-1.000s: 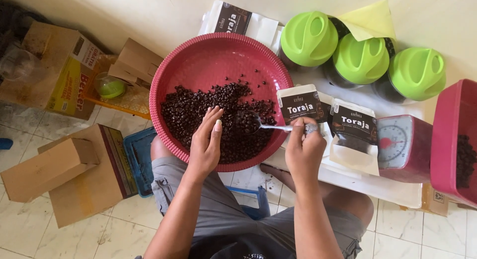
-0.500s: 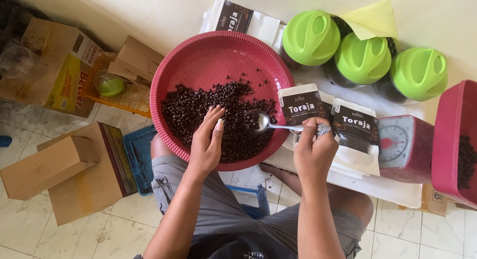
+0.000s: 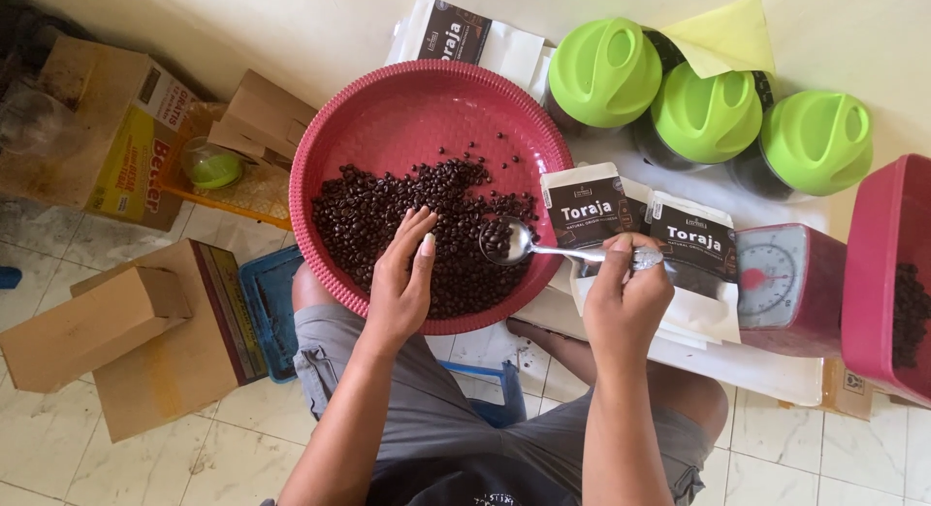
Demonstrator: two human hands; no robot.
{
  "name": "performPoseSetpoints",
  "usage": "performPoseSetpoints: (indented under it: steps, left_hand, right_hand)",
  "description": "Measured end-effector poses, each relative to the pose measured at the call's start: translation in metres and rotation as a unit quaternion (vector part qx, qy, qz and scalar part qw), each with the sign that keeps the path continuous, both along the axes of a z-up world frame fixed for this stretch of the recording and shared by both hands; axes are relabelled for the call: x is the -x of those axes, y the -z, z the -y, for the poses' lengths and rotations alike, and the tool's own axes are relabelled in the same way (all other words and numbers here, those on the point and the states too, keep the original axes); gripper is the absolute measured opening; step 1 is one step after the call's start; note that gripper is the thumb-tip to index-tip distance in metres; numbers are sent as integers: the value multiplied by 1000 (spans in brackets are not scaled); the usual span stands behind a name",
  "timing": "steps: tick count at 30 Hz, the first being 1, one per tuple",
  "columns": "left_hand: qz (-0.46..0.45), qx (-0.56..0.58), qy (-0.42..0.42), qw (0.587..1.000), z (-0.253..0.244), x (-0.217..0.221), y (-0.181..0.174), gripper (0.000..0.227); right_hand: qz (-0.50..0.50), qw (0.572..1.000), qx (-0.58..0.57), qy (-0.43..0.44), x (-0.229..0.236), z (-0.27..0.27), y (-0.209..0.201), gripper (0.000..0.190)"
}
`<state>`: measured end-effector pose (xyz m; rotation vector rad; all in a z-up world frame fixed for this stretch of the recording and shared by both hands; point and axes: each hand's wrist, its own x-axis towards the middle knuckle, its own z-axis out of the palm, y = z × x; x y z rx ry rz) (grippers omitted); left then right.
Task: Sorting roasted coffee beans by hand in a tray and using a spoon to package them into bags.
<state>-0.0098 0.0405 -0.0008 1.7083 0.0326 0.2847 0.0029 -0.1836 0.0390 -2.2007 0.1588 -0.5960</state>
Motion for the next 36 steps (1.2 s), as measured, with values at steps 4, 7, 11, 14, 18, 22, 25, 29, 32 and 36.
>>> performPoseSetpoints:
  steps: [4,7,11,14,18,22,25,29,32,36]
  left_hand:
    - [1,-2,4,1000,0,0,-3,40]
    - [2,0,8,1000,0,1,-4,40]
    - [2,-3,8,1000,1,1,-3,40]
    - [1,-1,7,1000,2,-1,-3,40]
    - [0,3,9,1000,4,1,-6,39]
    - [4,-1,22,1000,11,0,-7,39]
    - [3,-12,34,999,21,1,-10,38]
    - [-10,-20,56,998,36,2,-13,38]
    - [-6,-36,70,997,46,3,-11,38]
    - [-6,-57,82,995,58,3,-13,35]
  right_hand:
    - [5,1000,-2,-4,1,0,-1,23]
    - [3,1000,3,-3,3,0,-5,23]
    - [3,1000,-1,-3,1,0,-3,24]
    - [-2,1000,-7,-5,-1,3,-1,24]
    - [-14,1000,-18,6,3,7,-2,25]
    - [-2,1000,-25,13,7,13,-9,25]
    - [9,999,-35,24,12,23,-13,25]
    - [24,997,-38,60,21,39,-20,22]
    - [41,992,-78,94,32,49,-32,21]
    - [104,972,-154,145,45,74,-45,22]
